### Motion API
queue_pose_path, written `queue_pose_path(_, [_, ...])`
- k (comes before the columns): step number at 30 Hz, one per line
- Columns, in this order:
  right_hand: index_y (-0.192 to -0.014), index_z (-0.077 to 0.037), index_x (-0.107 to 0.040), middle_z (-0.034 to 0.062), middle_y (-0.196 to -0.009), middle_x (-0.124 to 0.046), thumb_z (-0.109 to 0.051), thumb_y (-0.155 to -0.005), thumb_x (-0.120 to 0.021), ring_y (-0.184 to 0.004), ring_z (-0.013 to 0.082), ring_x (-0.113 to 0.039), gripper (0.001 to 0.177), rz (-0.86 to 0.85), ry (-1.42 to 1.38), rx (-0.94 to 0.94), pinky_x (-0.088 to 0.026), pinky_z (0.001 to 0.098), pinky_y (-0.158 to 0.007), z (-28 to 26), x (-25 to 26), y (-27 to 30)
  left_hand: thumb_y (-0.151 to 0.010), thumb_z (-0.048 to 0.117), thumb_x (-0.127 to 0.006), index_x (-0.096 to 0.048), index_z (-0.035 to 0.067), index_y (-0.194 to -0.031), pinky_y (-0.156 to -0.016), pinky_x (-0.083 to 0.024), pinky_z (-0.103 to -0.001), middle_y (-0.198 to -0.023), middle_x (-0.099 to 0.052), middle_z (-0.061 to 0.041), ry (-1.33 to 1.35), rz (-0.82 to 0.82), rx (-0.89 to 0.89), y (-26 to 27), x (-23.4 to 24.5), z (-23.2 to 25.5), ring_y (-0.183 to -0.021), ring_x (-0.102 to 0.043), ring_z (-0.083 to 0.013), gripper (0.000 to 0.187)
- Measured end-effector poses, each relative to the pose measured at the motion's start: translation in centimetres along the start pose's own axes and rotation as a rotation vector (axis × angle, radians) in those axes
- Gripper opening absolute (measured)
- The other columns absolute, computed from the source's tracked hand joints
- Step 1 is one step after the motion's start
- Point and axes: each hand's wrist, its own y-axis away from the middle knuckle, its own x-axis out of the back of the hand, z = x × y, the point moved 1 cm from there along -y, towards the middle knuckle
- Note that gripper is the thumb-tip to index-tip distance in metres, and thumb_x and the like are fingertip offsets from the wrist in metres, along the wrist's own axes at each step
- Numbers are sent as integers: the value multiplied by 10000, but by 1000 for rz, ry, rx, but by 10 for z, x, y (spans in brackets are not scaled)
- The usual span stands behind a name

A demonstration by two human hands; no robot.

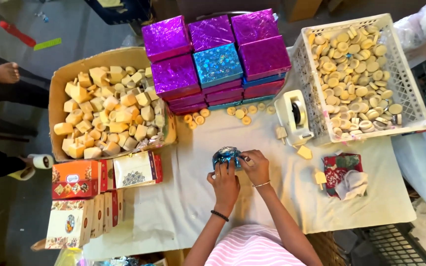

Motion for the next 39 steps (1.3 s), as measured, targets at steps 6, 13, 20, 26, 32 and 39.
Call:
queue_pose_path(6, [-939, -88, -768, 46, -913, -732, -84, -777, -830, -783, 198, -663, 173, -80, 35, 110, -556, 318, -744, -11, 3, -5, -801, 101, -706, -589, 138, -1319, -942, -312, -517, -1187, -549, -42, 101, 20, 67, -10, 8, 2, -1273, -479, -234, 532])
queue_pose_path(13, [-949, -123, -776, 25, -978, -734, -145, -765, -800, -912, 242, -663, 187, -143, 196, 307, -512, 381, -802, -23, 12, -4, -800, 95, -706, -567, 160, -1365, -936, -291, -549, -1189, -555, -56, 152, -28, 180, -17, 20, 3, -1257, -460, -269, 585])
queue_pose_path(20, [-1175, -112, -722, 48, -1066, -746, -61, -840, -678, -965, 262, -651, 341, -275, 90, 351, -491, 390, -820, -28, 25, -5, -838, 64, -667, -520, 176, -1462, -1011, -271, -568, -1299, -590, -13, 102, -46, 135, -6, 20, 3, -1376, -408, -298, 650])
queue_pose_path(26, [-1431, -75, -524, 38, -1063, -801, 50, -806, -570, -1026, 247, -601, 640, -297, -63, 197, -456, 394, -963, 1, 22, -4, -778, 66, -676, -555, 212, -1434, -993, -250, -604, -1410, -549, -37, -19, 16, 26, 2, 27, 14, -1349, -389, -333, 683])
queue_pose_path(32, [-1290, -104, -567, 23, -1247, -693, -52, -813, -763, -1174, 159, -575, 519, -185, -233, -140, -437, 378, -915, 8, 11, -13, -804, 61, -656, -586, 196, -1403, -1016, -245, -612, -1423, -570, 13, -70, -9, 51, 8, 19, 9, -1383, -378, -295, 618])
queue_pose_path(39, [-1106, -118, -561, 81, -1302, -645, 30, -866, -776, -1270, 198, -597, 355, -344, -921, -351, -504, 381, -1021, 74, -29, 6, -802, 76, -656, -602, 185, -1389, -1007, -254, -583, -1419, -580, 7, -23, 3, 70, 11, 18, 5, -1348, -412, -317, 600])
